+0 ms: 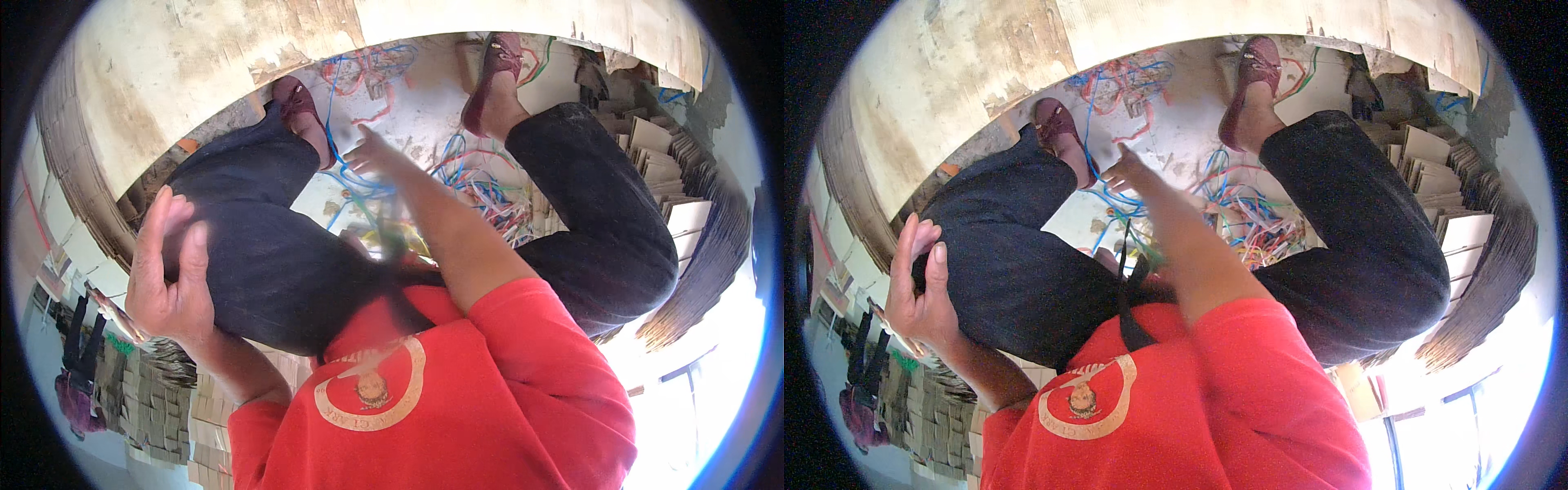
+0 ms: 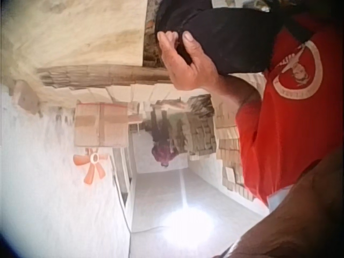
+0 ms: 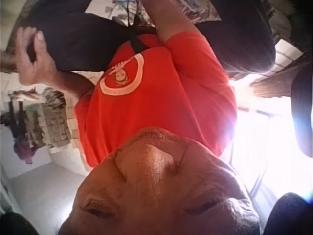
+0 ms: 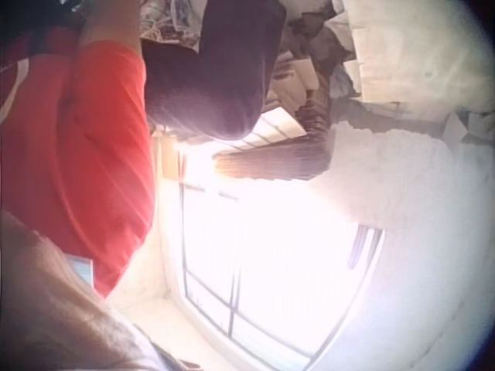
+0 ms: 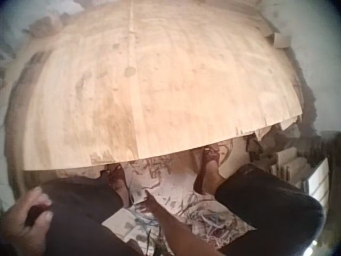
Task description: The person sits on the floor and uses a utility knife to cut and separate flat cardboard pieces. They then stack the pieces, align them, and tie the stack together with a plastic tie.
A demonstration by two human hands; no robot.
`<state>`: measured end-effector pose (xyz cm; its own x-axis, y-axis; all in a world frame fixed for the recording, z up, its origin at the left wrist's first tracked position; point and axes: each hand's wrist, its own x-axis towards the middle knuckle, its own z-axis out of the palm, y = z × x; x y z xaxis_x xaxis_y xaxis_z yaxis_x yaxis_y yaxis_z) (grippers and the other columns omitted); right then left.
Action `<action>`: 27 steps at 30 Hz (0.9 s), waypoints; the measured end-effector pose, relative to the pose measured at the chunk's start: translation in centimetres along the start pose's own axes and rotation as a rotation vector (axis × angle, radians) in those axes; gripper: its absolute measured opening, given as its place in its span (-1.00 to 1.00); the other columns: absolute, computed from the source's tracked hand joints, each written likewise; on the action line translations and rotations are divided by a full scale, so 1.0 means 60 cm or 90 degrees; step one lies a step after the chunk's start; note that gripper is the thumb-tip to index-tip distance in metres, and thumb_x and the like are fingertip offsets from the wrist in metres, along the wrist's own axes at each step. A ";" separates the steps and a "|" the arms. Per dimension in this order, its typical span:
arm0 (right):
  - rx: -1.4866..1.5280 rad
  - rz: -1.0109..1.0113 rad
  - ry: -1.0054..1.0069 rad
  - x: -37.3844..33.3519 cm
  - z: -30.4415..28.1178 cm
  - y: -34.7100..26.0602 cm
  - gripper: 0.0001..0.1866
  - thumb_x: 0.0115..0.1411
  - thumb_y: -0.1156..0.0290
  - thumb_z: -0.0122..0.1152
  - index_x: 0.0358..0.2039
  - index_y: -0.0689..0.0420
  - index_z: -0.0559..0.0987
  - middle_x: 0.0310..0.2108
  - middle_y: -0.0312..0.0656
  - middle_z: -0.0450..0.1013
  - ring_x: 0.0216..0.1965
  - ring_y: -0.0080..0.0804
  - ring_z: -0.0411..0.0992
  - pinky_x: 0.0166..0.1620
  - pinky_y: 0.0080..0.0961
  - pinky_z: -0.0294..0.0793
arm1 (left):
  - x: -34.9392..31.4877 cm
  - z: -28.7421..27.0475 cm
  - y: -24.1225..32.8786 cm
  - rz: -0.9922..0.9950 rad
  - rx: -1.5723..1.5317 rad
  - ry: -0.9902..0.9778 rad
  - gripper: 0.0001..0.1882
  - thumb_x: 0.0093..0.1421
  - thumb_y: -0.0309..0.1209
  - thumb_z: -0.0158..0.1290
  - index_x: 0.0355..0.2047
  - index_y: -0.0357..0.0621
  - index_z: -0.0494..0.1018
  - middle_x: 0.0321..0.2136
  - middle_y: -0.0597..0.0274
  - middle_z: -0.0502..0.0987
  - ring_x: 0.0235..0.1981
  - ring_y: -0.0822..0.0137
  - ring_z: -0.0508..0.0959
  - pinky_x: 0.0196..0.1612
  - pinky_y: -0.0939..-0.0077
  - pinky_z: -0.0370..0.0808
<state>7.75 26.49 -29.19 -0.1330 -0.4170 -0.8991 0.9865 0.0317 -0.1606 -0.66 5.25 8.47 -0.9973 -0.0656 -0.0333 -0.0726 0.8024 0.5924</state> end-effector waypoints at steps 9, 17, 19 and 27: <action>-0.117 -0.126 -0.189 -0.080 0.032 -0.126 -0.92 0.08 0.51 0.27 -0.42 0.24 0.63 -0.60 -0.17 0.52 -0.60 -0.42 0.53 -0.54 -0.49 0.56 | -0.007 -0.011 0.006 -0.043 0.010 0.007 -0.59 0.08 -0.62 0.19 -0.02 -0.40 0.48 -0.29 -0.03 0.61 -0.25 0.26 0.62 -0.11 0.46 0.53; -0.368 -0.232 -0.365 -0.348 0.035 -0.326 -0.81 0.19 0.37 0.24 -0.32 0.23 0.66 -0.61 -0.26 0.51 -0.62 -0.61 0.44 -0.50 -0.67 0.43 | 0.002 -0.006 -0.003 0.026 -0.020 -0.004 -0.58 0.08 -0.63 0.19 -0.01 -0.34 0.48 -0.29 -0.01 0.61 -0.26 0.28 0.61 -0.11 0.47 0.52; -0.363 -0.271 -0.425 -0.420 0.051 -0.374 -0.81 0.18 0.33 0.26 -0.34 0.19 0.68 -0.60 -0.28 0.53 -0.61 -0.66 0.43 -0.48 -0.71 0.42 | 0.001 -0.002 -0.001 -0.004 -0.018 0.007 -0.58 0.07 -0.64 0.19 -0.01 -0.30 0.50 -0.29 0.02 0.62 -0.27 0.31 0.61 -0.12 0.49 0.52; -0.330 -0.507 -0.360 -0.641 0.036 -0.532 -0.80 0.21 0.41 0.12 -0.22 0.23 0.58 -0.48 -0.20 0.52 -0.47 -0.43 0.48 -0.39 -0.44 0.46 | -0.003 0.002 -0.004 -0.004 -0.029 0.038 -0.58 0.07 -0.65 0.18 0.00 -0.23 0.51 -0.27 0.09 0.62 -0.27 0.39 0.60 -0.11 0.54 0.50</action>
<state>-18.39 39.57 11.40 -0.5193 -0.8379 -0.1680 0.4609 -0.1090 -0.8807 -0.46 5.13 8.21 -0.9943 -0.1060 0.0101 -0.0761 0.7739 0.6287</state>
